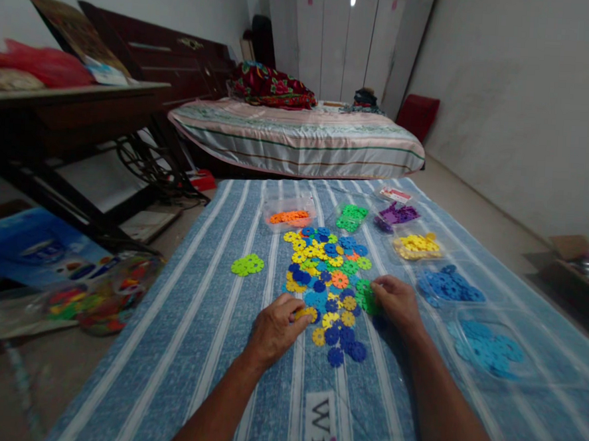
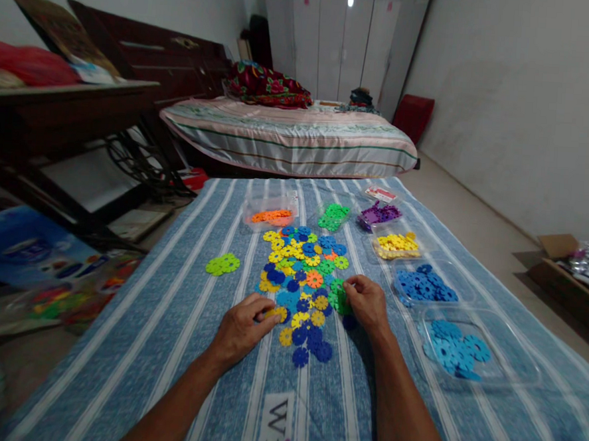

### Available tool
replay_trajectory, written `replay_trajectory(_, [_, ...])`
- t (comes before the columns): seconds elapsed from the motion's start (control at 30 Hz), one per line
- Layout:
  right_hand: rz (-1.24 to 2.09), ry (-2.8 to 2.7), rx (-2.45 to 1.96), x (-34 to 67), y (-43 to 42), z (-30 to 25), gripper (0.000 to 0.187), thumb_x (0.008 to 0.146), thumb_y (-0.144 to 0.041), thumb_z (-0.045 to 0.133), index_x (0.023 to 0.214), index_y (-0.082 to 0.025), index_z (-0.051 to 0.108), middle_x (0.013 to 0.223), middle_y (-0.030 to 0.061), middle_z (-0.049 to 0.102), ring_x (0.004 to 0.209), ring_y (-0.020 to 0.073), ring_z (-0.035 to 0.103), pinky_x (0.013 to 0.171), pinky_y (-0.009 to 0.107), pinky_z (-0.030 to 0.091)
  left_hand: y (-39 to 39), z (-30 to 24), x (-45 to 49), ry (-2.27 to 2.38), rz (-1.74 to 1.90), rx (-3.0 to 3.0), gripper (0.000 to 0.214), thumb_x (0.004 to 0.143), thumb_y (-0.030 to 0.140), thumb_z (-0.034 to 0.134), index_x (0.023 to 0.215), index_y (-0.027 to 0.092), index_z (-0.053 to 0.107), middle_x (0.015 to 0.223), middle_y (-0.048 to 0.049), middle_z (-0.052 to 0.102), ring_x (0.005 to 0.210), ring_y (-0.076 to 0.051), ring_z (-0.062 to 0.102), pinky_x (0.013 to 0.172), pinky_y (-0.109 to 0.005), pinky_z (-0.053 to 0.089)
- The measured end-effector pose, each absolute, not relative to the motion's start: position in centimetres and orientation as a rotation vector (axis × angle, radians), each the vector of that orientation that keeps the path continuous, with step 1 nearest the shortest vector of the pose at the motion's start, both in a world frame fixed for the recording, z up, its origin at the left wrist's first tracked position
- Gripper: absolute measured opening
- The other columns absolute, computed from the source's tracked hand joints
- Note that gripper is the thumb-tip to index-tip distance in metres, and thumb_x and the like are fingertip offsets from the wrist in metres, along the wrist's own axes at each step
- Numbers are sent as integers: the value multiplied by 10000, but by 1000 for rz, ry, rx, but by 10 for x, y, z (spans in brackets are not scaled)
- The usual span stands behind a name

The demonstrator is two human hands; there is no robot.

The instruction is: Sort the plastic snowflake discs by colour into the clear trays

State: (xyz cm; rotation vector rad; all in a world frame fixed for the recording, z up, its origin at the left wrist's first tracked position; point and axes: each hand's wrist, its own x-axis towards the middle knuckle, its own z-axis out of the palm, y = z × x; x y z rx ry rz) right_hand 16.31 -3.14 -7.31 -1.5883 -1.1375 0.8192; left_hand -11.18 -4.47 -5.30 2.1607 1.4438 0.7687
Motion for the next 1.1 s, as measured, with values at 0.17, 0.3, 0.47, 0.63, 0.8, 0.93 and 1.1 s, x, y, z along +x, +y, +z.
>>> replay_trajectory(0.17, [803,-1151,-1588,164,-31,-75,287,685,-454,638,691,-168,669,461,-11,549,426,118,483,435,233,347,-44,-56,-113,1448,772,2166,115,817,315,647,840,212,691,797,7,617,655,-114,588,642,-227,463])
replay_trajectory(0.3, [795,-1144,-1589,162,-32,-74,283,683,-453,645,679,-171,667,466,-7,557,420,118,478,427,235,354,-44,-57,-113,1437,778,2161,110,814,313,645,841,217,691,806,5,634,663,-117,596,649,-229,471])
replay_trajectory(0.47, [810,-1133,-1585,162,-32,-75,292,680,-461,649,696,-170,670,475,-3,567,432,125,488,437,239,362,-44,-55,-111,1443,780,2157,116,809,322,647,824,217,693,782,7,622,655,-118,594,644,-230,468])
replay_trajectory(0.63, [770,-1170,-1601,164,-31,-77,300,694,-472,648,716,-174,677,483,-4,576,447,131,505,461,243,376,-44,-55,-112,1448,786,2166,114,807,321,650,825,217,692,786,6,620,660,-119,593,648,-232,469])
replay_trajectory(0.8, [771,-1183,-1597,164,-31,-77,273,698,-449,628,700,-179,670,482,-5,571,449,128,498,467,246,369,-43,-57,-112,1448,790,2158,118,809,326,652,809,214,688,779,8,612,651,-116,593,648,-230,473])
replay_trajectory(0.93, [793,-1169,-1582,162,-32,-74,281,684,-461,637,683,-182,666,467,-8,553,434,126,487,445,241,352,-44,-55,-112,1430,803,2145,134,813,345,649,819,217,689,787,9,614,632,-109,582,655,-227,488])
replay_trajectory(1.1, [788,-1157,-1575,161,-32,-71,277,680,-460,640,668,-184,662,462,-9,547,420,120,476,435,240,340,-44,-55,-112,1441,794,2145,135,809,347,648,831,220,690,787,7,615,638,-114,582,665,-230,494])
